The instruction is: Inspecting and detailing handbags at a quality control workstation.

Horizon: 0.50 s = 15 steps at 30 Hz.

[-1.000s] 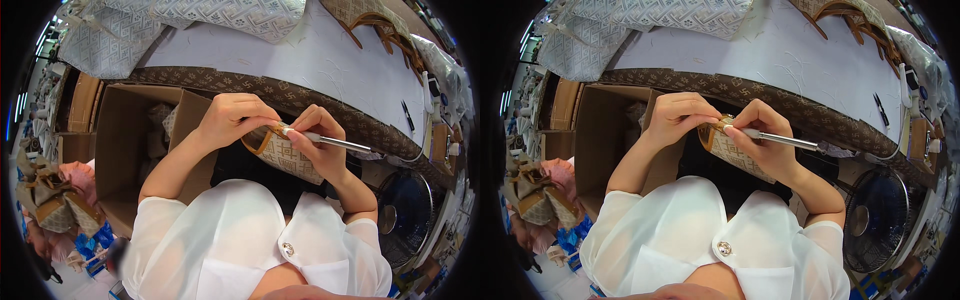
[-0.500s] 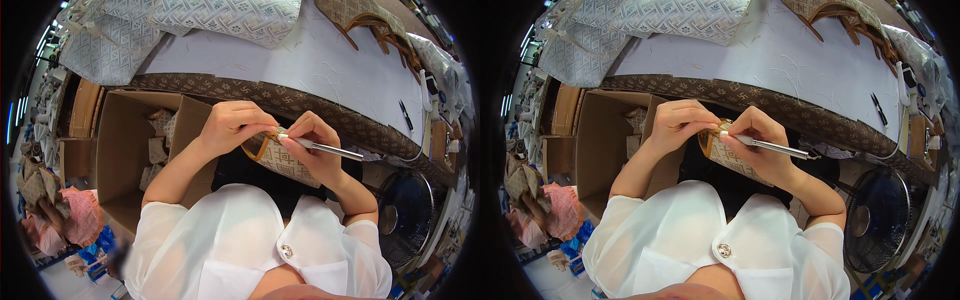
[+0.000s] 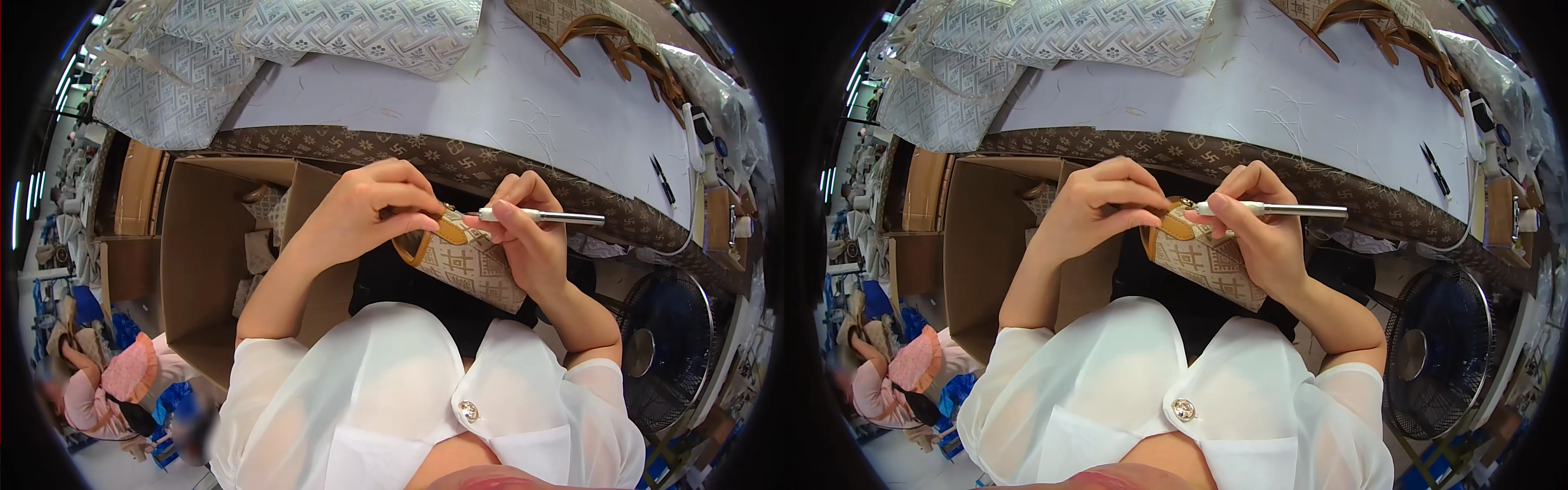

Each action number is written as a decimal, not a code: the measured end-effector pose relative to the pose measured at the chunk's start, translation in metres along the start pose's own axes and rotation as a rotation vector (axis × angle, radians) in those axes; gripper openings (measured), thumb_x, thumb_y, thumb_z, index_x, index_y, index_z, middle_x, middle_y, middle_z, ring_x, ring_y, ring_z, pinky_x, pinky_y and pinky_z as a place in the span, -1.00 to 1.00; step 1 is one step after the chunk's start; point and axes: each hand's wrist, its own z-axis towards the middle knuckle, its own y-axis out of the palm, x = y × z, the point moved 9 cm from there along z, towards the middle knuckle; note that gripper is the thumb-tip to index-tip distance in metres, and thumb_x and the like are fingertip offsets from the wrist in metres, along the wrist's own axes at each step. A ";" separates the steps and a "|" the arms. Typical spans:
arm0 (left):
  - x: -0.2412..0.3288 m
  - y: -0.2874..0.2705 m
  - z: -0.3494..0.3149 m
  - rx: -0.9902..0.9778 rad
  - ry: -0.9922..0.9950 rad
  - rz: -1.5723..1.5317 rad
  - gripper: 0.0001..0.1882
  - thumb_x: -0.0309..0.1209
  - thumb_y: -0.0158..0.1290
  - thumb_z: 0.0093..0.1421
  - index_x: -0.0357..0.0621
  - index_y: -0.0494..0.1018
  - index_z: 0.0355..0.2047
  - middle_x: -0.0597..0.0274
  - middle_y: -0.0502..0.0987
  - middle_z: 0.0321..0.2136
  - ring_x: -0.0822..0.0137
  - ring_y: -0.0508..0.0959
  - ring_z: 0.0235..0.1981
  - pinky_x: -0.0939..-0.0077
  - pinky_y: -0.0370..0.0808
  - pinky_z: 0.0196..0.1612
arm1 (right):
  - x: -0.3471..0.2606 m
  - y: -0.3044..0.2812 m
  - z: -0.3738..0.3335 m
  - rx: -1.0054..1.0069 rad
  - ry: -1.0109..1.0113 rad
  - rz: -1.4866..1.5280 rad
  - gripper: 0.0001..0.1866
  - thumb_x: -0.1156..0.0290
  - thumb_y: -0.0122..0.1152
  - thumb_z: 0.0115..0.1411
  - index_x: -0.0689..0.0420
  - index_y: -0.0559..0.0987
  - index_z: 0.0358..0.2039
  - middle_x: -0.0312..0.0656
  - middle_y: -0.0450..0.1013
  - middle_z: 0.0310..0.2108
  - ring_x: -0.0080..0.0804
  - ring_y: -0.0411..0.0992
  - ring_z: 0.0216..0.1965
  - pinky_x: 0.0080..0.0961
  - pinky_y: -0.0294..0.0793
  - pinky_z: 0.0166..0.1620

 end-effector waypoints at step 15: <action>0.032 0.010 -0.004 -0.089 0.213 0.392 -0.85 -0.52 0.19 0.05 -0.19 0.41 -0.43 0.27 0.43 -0.44 0.21 0.43 -0.33 0.37 0.40 -0.22 | 0.002 0.016 -0.003 -0.134 0.052 -0.384 -0.84 0.55 0.26 0.20 0.19 0.42 -0.42 -0.32 0.41 -0.46 -0.72 0.39 -0.49 -0.76 0.37 -0.42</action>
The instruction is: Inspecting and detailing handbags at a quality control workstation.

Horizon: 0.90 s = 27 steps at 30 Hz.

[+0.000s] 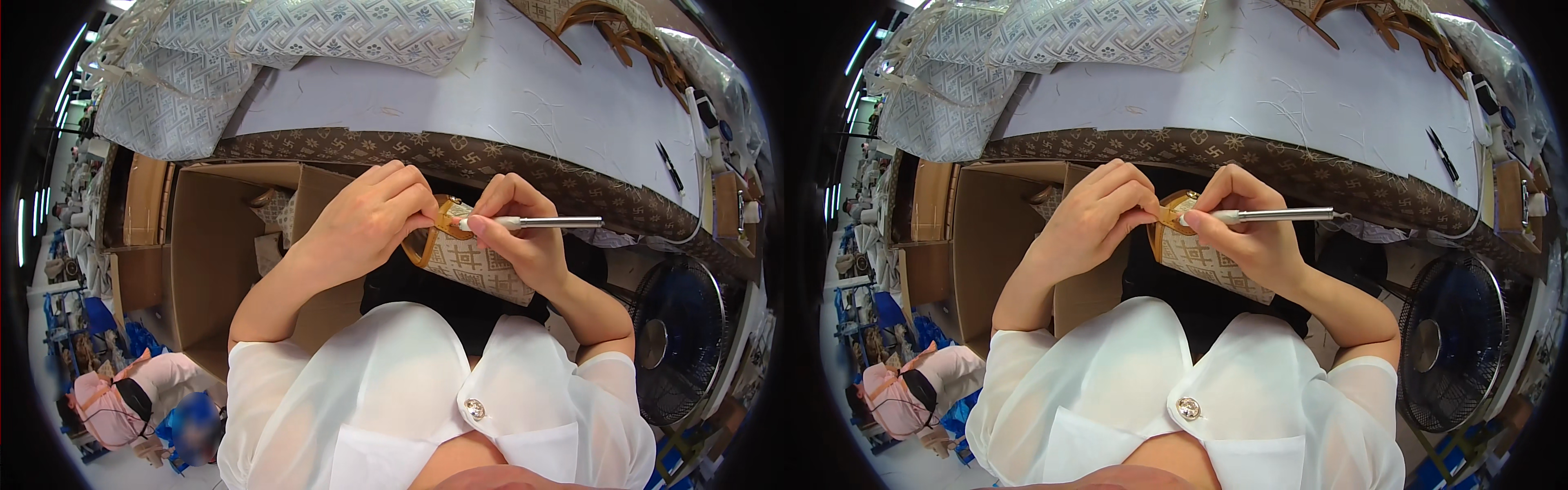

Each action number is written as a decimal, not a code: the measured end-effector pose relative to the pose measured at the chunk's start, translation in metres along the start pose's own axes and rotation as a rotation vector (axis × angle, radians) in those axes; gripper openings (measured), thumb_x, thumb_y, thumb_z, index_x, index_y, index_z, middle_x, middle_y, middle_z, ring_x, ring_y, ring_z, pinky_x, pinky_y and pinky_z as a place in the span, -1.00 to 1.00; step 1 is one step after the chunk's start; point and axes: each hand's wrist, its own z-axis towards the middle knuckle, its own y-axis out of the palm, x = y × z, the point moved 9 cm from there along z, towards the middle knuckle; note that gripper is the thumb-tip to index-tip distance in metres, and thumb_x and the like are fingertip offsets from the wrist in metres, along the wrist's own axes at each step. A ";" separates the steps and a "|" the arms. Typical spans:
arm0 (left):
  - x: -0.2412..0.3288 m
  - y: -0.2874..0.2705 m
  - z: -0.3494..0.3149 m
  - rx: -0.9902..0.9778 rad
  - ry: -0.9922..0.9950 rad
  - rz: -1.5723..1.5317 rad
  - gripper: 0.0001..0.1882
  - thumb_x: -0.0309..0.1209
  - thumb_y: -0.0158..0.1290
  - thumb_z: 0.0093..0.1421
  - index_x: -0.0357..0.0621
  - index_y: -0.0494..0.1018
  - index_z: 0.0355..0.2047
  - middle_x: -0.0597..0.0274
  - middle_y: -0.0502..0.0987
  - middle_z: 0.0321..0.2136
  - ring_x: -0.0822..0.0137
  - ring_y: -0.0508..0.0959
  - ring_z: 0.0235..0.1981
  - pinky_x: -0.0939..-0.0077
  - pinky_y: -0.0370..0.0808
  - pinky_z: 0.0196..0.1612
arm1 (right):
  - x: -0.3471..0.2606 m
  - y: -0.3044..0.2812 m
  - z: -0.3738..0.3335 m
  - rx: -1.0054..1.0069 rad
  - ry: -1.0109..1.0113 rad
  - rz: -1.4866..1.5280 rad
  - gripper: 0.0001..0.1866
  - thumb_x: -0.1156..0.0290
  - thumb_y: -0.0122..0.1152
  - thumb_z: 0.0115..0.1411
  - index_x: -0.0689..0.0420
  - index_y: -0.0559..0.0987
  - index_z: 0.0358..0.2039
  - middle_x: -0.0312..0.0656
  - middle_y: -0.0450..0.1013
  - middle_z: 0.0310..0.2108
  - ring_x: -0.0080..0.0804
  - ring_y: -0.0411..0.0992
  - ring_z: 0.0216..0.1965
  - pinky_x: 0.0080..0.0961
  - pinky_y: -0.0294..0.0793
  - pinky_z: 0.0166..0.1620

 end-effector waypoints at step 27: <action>-0.043 0.027 -0.011 0.075 -0.363 -0.594 -0.92 -0.51 0.16 0.19 -0.27 0.52 -0.35 0.23 0.48 -0.46 0.40 0.50 -0.45 0.55 0.43 -0.39 | 0.008 -0.002 -0.001 0.046 0.052 -0.034 -0.83 0.54 0.28 0.19 0.17 0.43 -0.40 -0.31 0.46 -0.48 -0.73 0.42 -0.48 -0.78 0.35 -0.43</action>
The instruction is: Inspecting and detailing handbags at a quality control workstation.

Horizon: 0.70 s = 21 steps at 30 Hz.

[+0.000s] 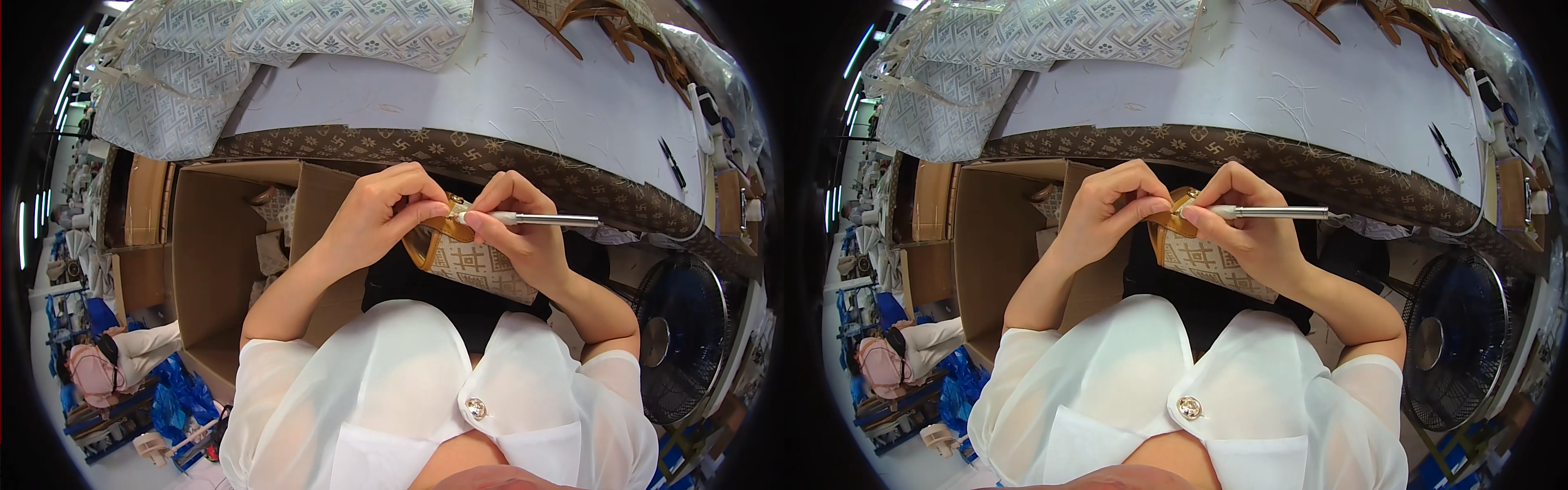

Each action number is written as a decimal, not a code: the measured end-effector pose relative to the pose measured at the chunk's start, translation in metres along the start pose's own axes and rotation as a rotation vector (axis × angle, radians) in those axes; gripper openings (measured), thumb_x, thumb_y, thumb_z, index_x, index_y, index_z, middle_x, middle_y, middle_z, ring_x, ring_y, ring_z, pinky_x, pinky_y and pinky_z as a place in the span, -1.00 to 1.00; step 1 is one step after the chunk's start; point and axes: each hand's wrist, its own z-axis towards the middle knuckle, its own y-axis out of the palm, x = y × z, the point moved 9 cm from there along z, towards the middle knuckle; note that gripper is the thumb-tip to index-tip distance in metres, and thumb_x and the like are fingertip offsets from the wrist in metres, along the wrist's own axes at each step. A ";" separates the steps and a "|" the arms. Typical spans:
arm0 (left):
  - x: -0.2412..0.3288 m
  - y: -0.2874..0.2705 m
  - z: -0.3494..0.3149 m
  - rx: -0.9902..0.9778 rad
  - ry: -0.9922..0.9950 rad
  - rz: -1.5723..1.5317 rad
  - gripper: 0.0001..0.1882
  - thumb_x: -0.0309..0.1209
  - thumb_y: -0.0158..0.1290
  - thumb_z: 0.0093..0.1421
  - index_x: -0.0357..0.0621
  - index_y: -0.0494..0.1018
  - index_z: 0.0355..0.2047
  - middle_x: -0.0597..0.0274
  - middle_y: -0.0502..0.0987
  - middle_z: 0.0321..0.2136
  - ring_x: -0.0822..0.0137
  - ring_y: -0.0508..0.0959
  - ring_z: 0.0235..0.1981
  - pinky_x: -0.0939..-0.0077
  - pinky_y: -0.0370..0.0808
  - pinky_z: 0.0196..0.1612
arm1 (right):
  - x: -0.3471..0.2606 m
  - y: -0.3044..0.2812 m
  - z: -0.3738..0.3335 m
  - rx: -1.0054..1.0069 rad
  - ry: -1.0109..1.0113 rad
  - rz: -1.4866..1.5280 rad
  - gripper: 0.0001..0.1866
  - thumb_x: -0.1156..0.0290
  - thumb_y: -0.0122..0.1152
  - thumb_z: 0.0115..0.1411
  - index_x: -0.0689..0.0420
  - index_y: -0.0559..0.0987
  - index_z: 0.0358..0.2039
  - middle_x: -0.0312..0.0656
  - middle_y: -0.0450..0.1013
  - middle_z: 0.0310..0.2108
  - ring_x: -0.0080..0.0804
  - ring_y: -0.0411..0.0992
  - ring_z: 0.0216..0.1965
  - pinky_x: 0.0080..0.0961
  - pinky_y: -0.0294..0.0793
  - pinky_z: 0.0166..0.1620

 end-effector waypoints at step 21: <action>-0.020 -0.032 -0.040 0.235 0.550 0.752 -0.78 -0.30 0.19 0.17 -0.12 0.49 -0.23 0.21 0.51 -0.25 0.30 0.53 -0.36 0.40 0.42 -0.14 | -0.030 -0.060 0.000 0.243 -0.330 0.289 -0.92 0.58 0.02 0.31 0.24 0.41 -0.37 -0.21 0.37 -0.38 -0.62 0.38 -0.44 -0.42 0.64 -0.14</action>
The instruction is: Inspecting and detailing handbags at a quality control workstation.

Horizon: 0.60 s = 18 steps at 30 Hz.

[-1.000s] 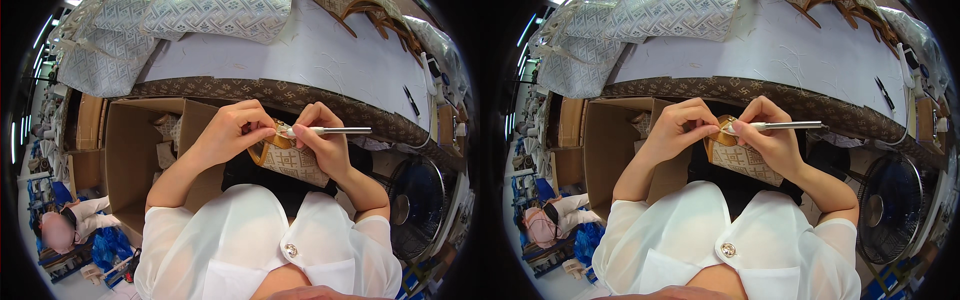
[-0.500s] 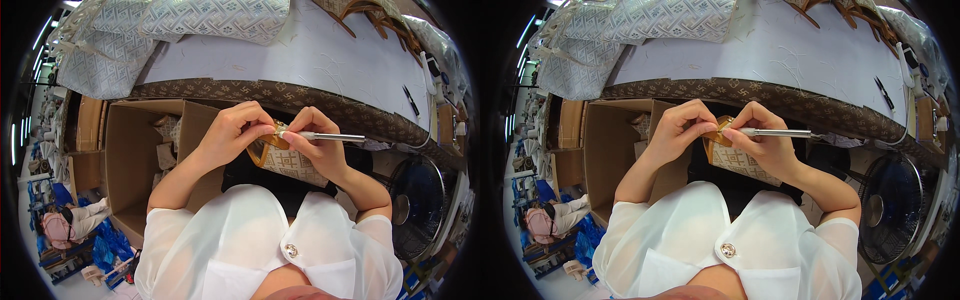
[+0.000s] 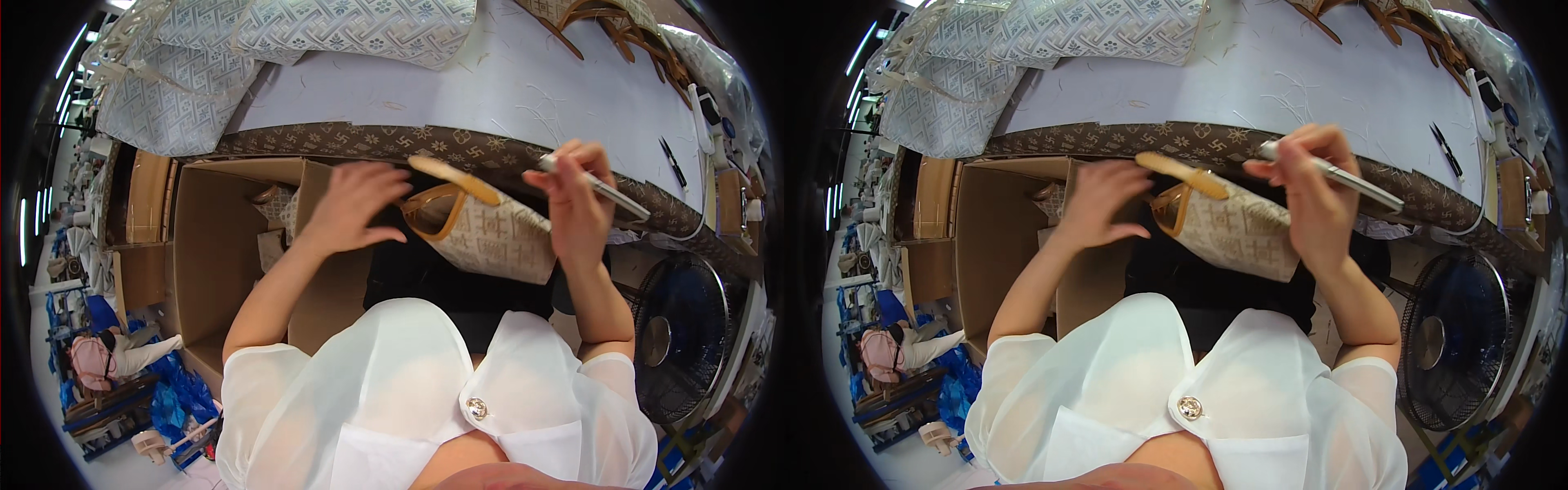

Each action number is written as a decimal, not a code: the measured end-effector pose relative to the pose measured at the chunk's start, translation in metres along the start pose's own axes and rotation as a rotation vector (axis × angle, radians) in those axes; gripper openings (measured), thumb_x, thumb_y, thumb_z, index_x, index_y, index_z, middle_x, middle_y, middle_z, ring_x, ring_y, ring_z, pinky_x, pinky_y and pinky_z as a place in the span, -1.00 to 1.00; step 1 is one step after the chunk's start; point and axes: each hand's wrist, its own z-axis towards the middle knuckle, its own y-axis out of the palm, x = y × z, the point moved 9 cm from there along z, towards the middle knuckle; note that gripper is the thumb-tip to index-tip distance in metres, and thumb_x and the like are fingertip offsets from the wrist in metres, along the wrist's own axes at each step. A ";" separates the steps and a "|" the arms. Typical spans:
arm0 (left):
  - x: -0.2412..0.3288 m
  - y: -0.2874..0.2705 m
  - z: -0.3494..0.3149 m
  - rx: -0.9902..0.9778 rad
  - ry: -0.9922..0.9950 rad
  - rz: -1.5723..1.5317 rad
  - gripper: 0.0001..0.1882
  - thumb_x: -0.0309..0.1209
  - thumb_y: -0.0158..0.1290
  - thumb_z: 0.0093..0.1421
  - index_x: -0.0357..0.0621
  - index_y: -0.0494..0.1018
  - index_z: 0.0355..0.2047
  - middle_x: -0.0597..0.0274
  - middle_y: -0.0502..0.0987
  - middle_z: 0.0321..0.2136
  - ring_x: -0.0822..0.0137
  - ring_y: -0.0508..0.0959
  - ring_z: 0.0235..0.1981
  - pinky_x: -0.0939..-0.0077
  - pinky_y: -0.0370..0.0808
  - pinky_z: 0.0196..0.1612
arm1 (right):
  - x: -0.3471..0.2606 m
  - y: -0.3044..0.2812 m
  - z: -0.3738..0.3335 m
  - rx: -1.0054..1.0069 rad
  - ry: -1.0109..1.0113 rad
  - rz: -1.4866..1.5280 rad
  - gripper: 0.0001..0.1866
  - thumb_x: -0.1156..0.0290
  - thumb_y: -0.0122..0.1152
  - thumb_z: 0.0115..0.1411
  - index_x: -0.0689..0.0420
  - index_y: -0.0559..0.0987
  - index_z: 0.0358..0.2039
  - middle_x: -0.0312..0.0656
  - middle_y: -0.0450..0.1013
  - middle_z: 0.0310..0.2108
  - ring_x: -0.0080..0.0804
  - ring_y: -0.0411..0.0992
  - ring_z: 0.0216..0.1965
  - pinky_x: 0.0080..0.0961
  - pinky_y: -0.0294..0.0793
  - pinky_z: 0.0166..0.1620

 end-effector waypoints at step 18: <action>0.026 0.088 0.003 -0.262 -1.130 -1.329 -0.58 -0.16 -0.04 0.39 -0.31 0.56 -0.37 0.29 0.59 -0.48 0.59 0.53 -0.46 0.66 0.48 -0.36 | -0.019 0.063 -0.016 -0.268 0.158 0.007 -0.84 0.48 0.11 0.29 0.23 0.38 -0.42 -0.17 0.33 -0.41 -0.61 0.38 -0.53 -0.47 0.69 -0.21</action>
